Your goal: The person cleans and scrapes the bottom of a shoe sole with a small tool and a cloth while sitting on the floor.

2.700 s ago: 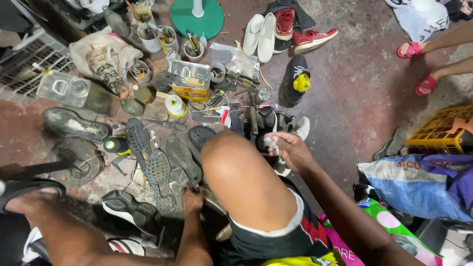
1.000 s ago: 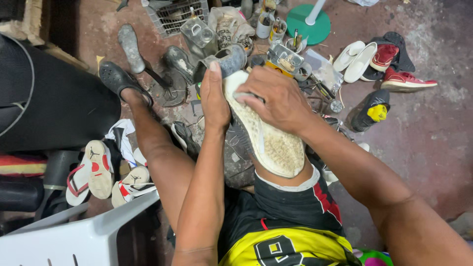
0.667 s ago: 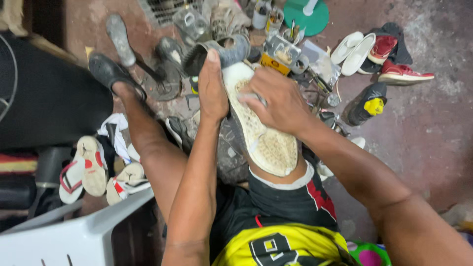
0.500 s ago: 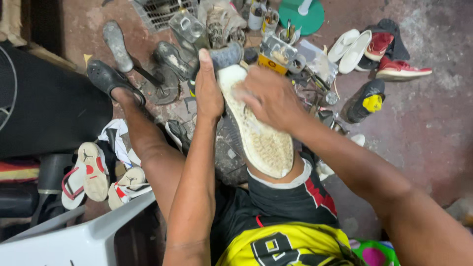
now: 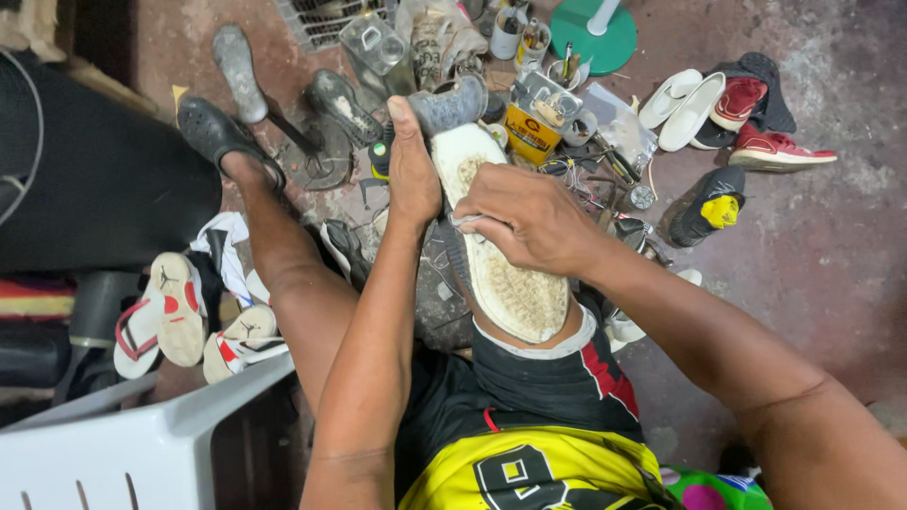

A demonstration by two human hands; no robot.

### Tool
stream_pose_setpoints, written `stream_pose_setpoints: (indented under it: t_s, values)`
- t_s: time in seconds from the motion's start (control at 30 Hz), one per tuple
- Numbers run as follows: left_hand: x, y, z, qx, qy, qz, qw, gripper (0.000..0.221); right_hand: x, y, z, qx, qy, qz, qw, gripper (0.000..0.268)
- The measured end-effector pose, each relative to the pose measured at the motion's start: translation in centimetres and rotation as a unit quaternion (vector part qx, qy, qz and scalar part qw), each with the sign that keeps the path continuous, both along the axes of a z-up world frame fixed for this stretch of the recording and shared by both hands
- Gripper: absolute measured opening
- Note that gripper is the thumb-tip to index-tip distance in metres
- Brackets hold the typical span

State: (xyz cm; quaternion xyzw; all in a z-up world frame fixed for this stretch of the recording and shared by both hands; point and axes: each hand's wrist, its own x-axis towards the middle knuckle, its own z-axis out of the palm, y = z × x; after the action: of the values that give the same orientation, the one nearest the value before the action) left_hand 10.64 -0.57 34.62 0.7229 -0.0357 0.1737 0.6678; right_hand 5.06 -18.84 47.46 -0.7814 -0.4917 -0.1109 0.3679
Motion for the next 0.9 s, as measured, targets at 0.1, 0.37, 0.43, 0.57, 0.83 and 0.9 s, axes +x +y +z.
stream_pose_setpoints:
  t_s: [0.1, 0.37, 0.43, 0.57, 0.83, 0.9]
  values:
    - [-0.2, -0.3, 0.6, -0.054, 0.001, -0.030, 0.998, 0.092, 0.4, -0.1, 0.1, 0.022, -0.007, -0.009, 1.000, 0.013]
    - [-0.9, -0.4, 2.3, -0.039, 0.070, -0.024, 0.997, 0.099, -3.7, -2.3, -1.0, -0.027, -0.009, 0.026, 0.999, 0.011]
    - [-1.0, -0.7, 2.3, -0.030, 0.065, -0.039, 0.997, 0.098, -3.1, -2.4, -1.3, -0.038, 0.001, 0.005, 0.999, 0.010]
    - [-0.2, -1.0, 0.9, -0.045, 0.004, -0.043, 0.998, 0.095, 0.6, -1.3, -1.4, 0.038, -0.028, -0.097, 0.994, 0.014]
    - [-1.7, -1.0, 0.8, -0.063, -0.023, -0.075, 0.995, 0.097, 1.4, 0.1, -0.5, 0.023, -0.072, -0.097, 0.992, 0.014]
    - [-2.0, -1.5, 2.3, -0.089, -0.062, -0.107, 0.988, 0.093, 2.4, 0.8, -0.1, 0.025, -0.090, -0.127, 0.988, 0.013]
